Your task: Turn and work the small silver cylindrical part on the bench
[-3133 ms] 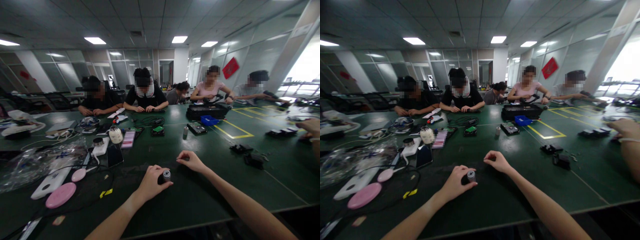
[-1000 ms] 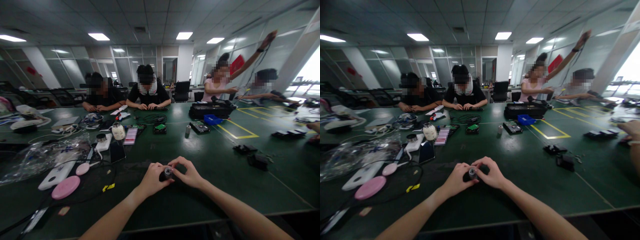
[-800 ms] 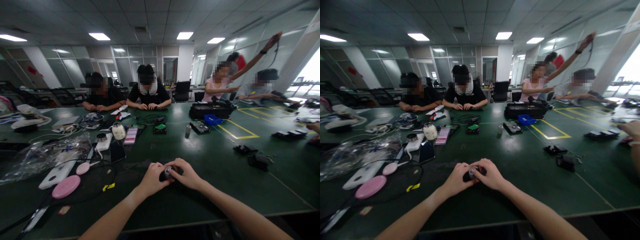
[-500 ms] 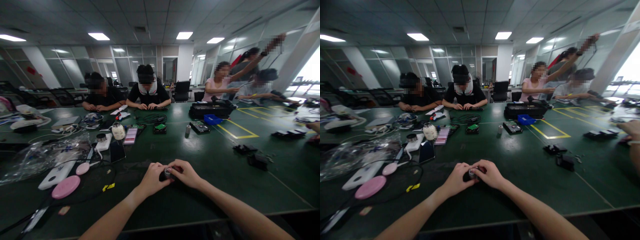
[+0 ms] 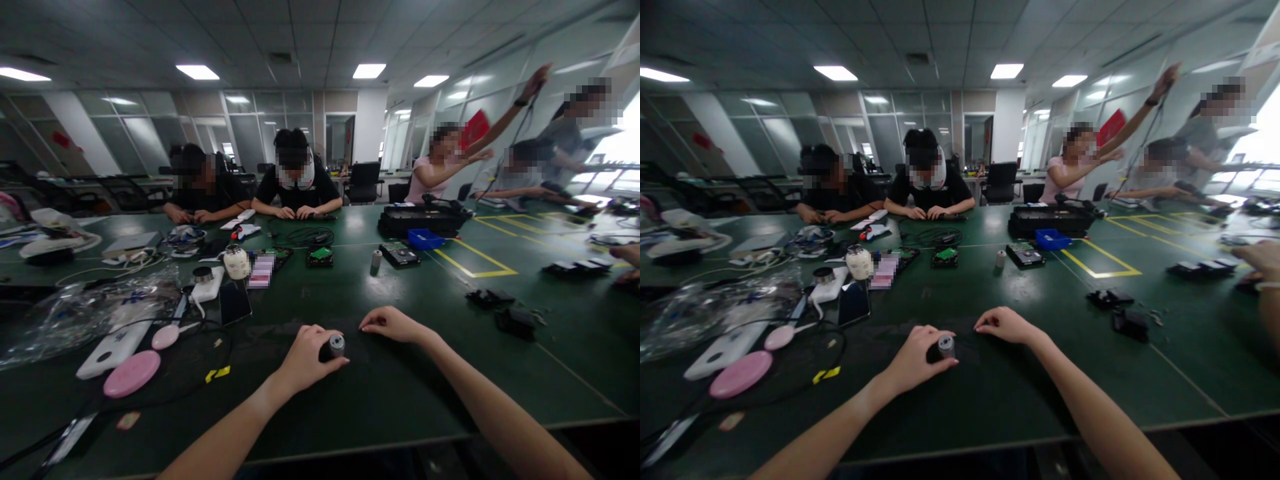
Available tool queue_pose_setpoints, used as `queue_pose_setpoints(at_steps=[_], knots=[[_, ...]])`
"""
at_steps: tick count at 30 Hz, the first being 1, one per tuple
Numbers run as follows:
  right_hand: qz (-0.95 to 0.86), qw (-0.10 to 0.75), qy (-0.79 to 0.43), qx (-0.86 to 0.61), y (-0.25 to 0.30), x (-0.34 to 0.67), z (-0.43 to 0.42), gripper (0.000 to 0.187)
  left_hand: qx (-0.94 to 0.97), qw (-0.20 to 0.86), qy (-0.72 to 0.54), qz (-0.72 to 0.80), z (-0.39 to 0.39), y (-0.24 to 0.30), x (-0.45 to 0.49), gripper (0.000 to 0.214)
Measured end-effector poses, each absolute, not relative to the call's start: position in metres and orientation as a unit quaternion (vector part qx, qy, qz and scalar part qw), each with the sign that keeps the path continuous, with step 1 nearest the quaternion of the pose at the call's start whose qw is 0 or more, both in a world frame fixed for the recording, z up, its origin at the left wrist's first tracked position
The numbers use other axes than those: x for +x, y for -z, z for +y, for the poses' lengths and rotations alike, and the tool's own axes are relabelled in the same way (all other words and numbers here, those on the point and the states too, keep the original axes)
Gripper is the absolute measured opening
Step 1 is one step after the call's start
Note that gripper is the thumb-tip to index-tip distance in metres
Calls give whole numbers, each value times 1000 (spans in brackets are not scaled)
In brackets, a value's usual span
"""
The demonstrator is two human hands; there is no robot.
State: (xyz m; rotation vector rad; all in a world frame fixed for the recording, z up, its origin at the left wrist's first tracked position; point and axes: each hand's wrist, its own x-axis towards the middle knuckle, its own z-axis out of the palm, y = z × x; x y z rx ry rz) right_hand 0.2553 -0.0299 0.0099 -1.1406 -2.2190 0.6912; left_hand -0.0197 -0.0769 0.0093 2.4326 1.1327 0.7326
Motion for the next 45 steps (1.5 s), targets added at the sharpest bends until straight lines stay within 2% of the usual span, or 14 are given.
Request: queue_pose_setpoints(at_steps=[4,8,12,16,19,21,27,31,45], knots=[[-833,211,-293,-419,-10,255,-30,26,860,178,-259,402,-77,-8,-20,45],[-833,205,-296,-420,-10,258,-29,29,861,177,-261,399,-76,-7,-20,45],[-839,202,-269,-429,-8,257,-28,23,859,180,-261,403,-77,-8,-20,45],[-829,261,-230,-438,-12,240,-38,19,860,178,-256,404,-77,-11,-19,45],[-806,350,-255,-403,-16,215,-55,20,864,168,-258,399,-76,-9,-19,44],[-801,376,-273,-378,-19,198,-67,19,867,163,-261,392,-75,-7,-18,40],[-855,330,-169,-362,-21,179,-84,11,863,170,-275,387,-74,-3,-17,33],[-851,340,-134,-378,-20,182,-84,10,865,172,-271,387,-75,-5,-17,34],[-846,326,-175,-384,-21,182,-86,17,867,163,-280,380,-73,-2,-17,35]])
